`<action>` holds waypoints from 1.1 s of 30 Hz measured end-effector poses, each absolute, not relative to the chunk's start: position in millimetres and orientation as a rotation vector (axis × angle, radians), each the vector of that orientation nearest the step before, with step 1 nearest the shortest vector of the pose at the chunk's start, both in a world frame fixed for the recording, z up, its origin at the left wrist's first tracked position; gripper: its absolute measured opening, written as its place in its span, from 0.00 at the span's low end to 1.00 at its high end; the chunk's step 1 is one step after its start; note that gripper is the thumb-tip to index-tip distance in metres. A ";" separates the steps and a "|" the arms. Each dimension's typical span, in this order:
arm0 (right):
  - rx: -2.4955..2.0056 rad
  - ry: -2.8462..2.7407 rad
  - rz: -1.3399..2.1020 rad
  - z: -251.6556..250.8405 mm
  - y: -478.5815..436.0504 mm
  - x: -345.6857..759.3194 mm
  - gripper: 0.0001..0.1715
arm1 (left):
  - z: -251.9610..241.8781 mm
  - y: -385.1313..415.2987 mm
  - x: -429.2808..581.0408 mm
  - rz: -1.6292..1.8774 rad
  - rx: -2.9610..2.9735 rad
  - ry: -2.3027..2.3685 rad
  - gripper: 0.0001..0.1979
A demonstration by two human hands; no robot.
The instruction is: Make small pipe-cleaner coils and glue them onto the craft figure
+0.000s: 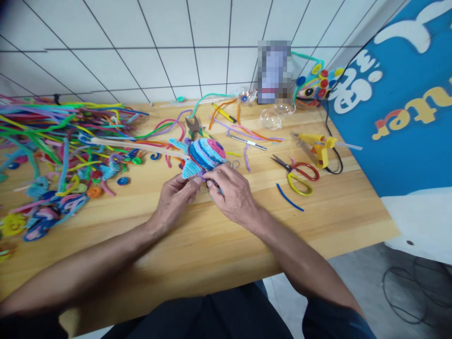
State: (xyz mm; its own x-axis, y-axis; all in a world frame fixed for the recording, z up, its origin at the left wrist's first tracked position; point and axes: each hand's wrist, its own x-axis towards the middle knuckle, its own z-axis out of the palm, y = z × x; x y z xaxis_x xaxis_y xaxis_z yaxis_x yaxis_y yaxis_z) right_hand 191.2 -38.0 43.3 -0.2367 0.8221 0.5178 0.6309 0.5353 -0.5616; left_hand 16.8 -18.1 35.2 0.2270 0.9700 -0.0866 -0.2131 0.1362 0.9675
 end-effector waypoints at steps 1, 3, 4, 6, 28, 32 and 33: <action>-1.181 -1.960 0.316 43.3 -37.7 191.6 0.12 | 35.1 -18.0 16.9 1.070 1.060 0.935 0.17; -1.188 -1.952 0.354 43.4 -37.0 192.6 0.14 | 35.2 -17.6 17.0 1.067 1.071 0.924 0.17; -1.189 -1.949 0.367 43.3 -36.6 193.1 0.15 | 35.4 -17.4 17.0 1.066 1.075 0.919 0.17; -1.187 -1.945 0.386 43.2 -36.3 194.2 0.17 | 36.0 -17.1 16.9 1.066 1.080 0.916 0.17; -1.234 -1.632 1.211 48.2 -28.6 198.7 0.19 | 13.0 -13.5 13.9 1.105 1.271 0.993 0.18; -1.243 -1.623 1.166 48.5 -26.1 196.3 0.20 | 15.9 -12.2 14.1 1.106 1.286 1.006 0.20; -1.252 -1.623 1.148 49.2 -25.9 195.1 0.20 | 17.2 -11.8 14.3 1.105 1.291 0.999 0.19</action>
State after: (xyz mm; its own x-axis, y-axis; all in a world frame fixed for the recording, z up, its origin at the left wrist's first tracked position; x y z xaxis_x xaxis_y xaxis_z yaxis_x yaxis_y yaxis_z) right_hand 195.1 -25.9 49.2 -0.2188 0.9746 0.0490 0.2786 0.1105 -0.9540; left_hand 14.3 -11.8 17.2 0.2063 0.9776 0.0430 -0.0548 -0.0323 0.9980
